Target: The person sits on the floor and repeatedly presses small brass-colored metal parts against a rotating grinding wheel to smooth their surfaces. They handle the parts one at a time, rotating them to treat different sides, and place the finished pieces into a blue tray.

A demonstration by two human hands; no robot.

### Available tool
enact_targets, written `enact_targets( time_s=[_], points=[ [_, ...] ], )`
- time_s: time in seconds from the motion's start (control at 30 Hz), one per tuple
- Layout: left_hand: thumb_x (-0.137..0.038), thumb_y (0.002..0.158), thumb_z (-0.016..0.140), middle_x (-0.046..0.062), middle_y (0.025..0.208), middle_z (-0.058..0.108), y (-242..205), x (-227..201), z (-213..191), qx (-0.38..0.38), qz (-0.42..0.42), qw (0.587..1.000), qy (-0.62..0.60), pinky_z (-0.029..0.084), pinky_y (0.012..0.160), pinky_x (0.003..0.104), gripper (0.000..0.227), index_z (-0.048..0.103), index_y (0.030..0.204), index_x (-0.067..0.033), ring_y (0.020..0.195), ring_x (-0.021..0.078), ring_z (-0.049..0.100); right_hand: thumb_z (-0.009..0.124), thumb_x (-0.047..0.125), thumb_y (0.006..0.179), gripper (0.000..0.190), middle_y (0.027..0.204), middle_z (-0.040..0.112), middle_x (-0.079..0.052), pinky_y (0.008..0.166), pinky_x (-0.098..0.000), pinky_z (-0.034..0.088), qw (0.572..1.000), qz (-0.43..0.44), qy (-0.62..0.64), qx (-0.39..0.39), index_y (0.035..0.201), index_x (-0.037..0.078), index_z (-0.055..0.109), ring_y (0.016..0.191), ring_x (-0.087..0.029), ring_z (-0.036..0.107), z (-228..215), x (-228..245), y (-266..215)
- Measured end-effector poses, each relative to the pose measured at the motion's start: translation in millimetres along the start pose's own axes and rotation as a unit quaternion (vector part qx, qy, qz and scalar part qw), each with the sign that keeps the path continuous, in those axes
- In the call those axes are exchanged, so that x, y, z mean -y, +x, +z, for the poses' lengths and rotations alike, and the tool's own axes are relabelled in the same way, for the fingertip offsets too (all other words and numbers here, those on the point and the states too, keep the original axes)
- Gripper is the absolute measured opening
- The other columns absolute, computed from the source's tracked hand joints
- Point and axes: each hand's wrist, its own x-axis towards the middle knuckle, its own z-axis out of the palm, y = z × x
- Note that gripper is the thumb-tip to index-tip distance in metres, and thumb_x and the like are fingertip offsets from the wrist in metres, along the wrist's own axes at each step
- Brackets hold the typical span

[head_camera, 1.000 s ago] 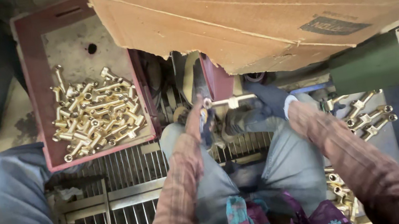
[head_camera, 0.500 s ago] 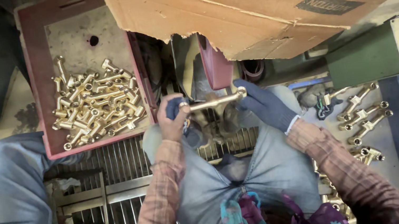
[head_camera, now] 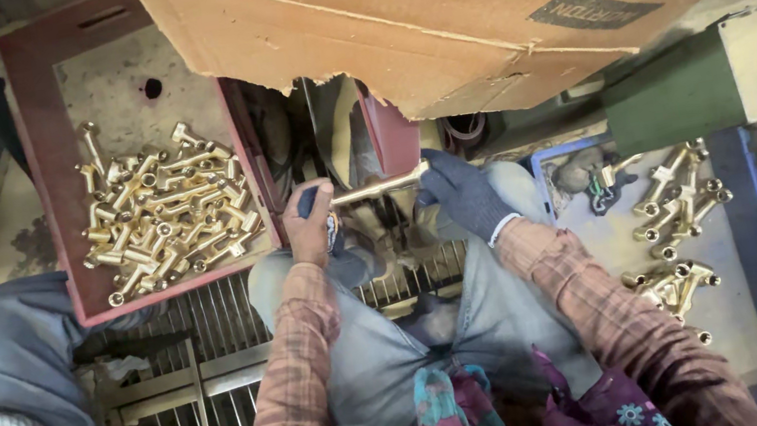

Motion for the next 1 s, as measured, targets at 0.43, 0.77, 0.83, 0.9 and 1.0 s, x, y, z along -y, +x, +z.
enact_targets(
  time_s=[0.43,0.77,0.83,0.9,1.0],
  points=[
    [-0.024,0.091,0.063,0.006,0.064,0.060,11.4,2.5,-7.4,0.027,-0.153,0.987,-0.047,0.043,0.037,0.032,0.020,0.071,0.100,-0.0081,0.043,0.0179,0.056,0.060,0.019,0.099,0.028,0.073,0.062,-0.009,0.057,-0.0334,0.055,0.981,0.119,0.147,-0.046,0.110,-0.007,0.066,0.056,-0.015,0.058,11.2,21.6,3.9],
    [-0.039,0.091,0.069,0.008,0.068,0.063,20.9,22.3,-18.4,0.006,-0.213,0.977,-0.024,0.043,0.039,0.033,0.030,0.067,0.094,-0.0088,0.044,0.0192,0.056,0.063,0.034,0.099,0.041,0.065,0.058,-0.008,0.061,-0.0382,0.062,0.952,0.213,0.206,-0.080,0.089,-0.005,0.060,0.052,-0.016,0.053,15.8,20.1,19.6],
    [-0.046,0.092,0.073,0.007,0.068,0.062,23.7,28.2,-21.7,0.004,-0.214,0.977,0.002,0.043,0.040,0.033,0.040,0.067,0.094,-0.0063,0.045,0.0189,0.055,0.062,0.031,0.093,0.036,0.066,0.062,-0.007,0.061,-0.0355,0.062,0.992,0.116,0.039,-0.035,0.096,-0.005,0.061,0.053,-0.014,0.057,11.7,18.4,25.6],
    [-0.054,0.100,0.073,0.003,0.084,0.071,23.6,31.1,-21.4,-0.016,-0.137,0.982,0.129,0.048,0.059,0.023,0.051,0.076,0.101,-0.0029,0.065,0.0092,0.062,0.061,0.019,0.081,0.036,0.067,0.065,-0.005,0.059,-0.0311,0.059,0.953,-0.097,-0.282,0.046,0.109,-0.004,0.061,0.055,-0.012,0.062,5.3,19.6,25.6],
    [-0.057,0.103,0.070,0.001,0.090,0.075,10.5,18.5,-20.1,-0.006,-0.110,0.979,0.169,0.051,0.066,0.018,0.059,0.080,0.105,0.0009,0.073,0.0038,0.063,0.053,0.049,0.111,0.063,0.070,0.065,-0.008,0.057,-0.0334,0.045,0.966,0.251,-0.047,-0.046,0.096,-0.011,0.066,0.056,-0.016,0.055,3.4,28.6,19.2]
  ],
)
